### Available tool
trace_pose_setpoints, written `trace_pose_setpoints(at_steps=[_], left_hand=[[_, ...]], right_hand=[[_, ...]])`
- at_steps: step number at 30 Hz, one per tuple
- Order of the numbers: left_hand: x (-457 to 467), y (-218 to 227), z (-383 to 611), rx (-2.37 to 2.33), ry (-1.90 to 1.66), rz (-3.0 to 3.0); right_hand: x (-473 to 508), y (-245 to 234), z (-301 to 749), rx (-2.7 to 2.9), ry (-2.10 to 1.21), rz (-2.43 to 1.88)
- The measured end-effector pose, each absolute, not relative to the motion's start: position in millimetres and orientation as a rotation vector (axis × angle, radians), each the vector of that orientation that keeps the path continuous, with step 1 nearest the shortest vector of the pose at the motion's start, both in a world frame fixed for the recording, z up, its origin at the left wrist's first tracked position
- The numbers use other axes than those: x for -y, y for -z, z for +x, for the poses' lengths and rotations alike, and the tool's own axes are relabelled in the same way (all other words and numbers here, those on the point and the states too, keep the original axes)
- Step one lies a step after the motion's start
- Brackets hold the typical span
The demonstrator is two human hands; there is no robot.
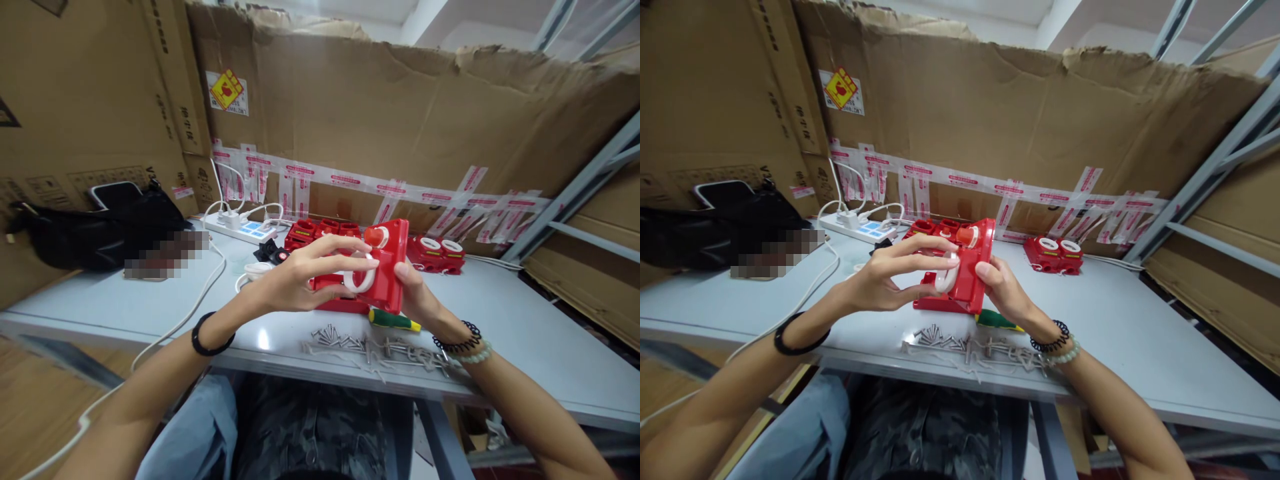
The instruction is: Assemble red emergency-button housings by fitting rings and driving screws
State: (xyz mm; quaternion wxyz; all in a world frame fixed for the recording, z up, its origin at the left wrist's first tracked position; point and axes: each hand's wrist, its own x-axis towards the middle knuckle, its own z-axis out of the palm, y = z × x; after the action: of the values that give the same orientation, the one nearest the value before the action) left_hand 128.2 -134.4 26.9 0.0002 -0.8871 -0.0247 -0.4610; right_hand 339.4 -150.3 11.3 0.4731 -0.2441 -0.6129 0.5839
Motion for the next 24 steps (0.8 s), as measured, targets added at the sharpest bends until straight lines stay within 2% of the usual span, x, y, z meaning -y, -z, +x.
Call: trace_pose_setpoints(at_steps=[8, 14, 18, 24], left_hand=[[140, -30, 129, 0.054, 1.45, -2.76], [135, -25, 133, 0.096, 1.686, -2.61], [133, -17, 142, 0.122, 1.734, -2.672], [135, -11, 145, 0.105, 1.784, -2.661]], right_hand=[[155, -15, 339, 1.554, -1.382, -0.592], [158, -12, 354, 1.535, -1.241, -0.628], [165, -11, 364, 1.812, -0.931, -0.639], [172, -14, 364, 2.011, -0.029, -0.621]])
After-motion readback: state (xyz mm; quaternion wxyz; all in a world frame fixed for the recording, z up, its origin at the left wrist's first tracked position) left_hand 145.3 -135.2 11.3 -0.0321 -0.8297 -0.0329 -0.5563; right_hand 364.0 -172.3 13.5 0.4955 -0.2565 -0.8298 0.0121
